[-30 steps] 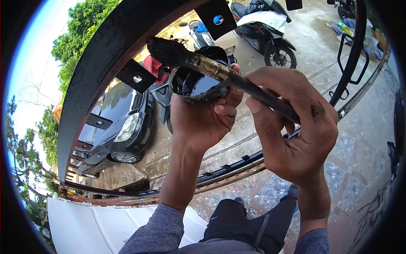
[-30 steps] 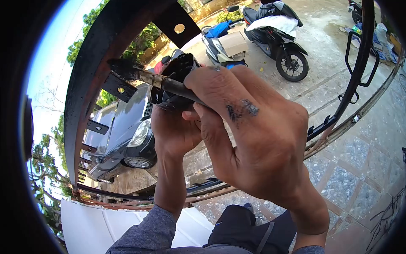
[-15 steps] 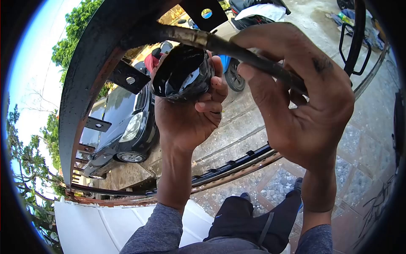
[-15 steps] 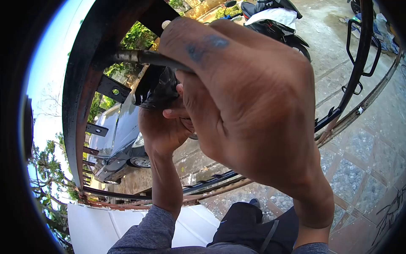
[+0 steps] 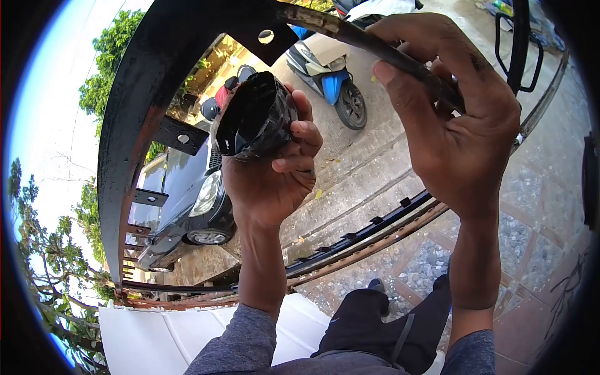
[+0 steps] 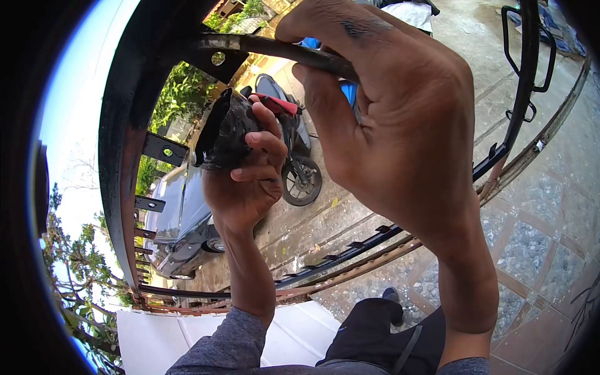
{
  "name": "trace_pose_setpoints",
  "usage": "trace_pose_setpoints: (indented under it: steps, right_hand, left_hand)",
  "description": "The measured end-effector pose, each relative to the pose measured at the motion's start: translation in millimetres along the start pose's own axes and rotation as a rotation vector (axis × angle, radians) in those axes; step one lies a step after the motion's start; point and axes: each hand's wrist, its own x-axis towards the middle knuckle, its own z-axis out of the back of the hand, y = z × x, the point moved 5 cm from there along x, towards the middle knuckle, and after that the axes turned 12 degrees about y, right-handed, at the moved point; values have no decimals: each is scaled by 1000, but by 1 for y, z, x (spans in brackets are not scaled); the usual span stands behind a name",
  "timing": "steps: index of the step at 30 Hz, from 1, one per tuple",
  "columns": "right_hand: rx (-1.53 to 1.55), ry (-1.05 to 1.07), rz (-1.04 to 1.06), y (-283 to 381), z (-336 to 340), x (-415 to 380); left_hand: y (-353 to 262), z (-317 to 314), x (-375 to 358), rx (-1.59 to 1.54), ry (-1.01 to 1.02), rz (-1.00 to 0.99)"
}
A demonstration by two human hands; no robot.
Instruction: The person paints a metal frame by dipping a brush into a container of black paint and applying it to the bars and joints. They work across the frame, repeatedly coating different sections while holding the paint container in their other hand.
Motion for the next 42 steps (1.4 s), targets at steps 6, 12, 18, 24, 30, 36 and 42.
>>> trace_pose_setpoints:
  steps: [6,12,18,24,30,36,42]
  right_hand:
    - [18,48,147,-7,-12,-10]
    - [45,-61,20,-20,13,-3]
    - [72,43,62,-7,-6,-15]
    - [71,-193,-115,-23,5,-20]
    - [172,-417,-263,-5,-36,-39]
    - [297,-218,-269,36,-84,-40]
    - [483,-353,-320,23,-59,-46]
  left_hand:
    - [3,1,-2,19,-34,4]
    - [2,1,1,14,-30,36]
    - [1,10,-3,-7,-76,48]
    - [2,13,-1,-28,-38,109]
    - [-3,20,-7,5,-41,149]
    - [-25,36,-25,429,-124,49]
    - [-10,29,-13,84,-55,123]
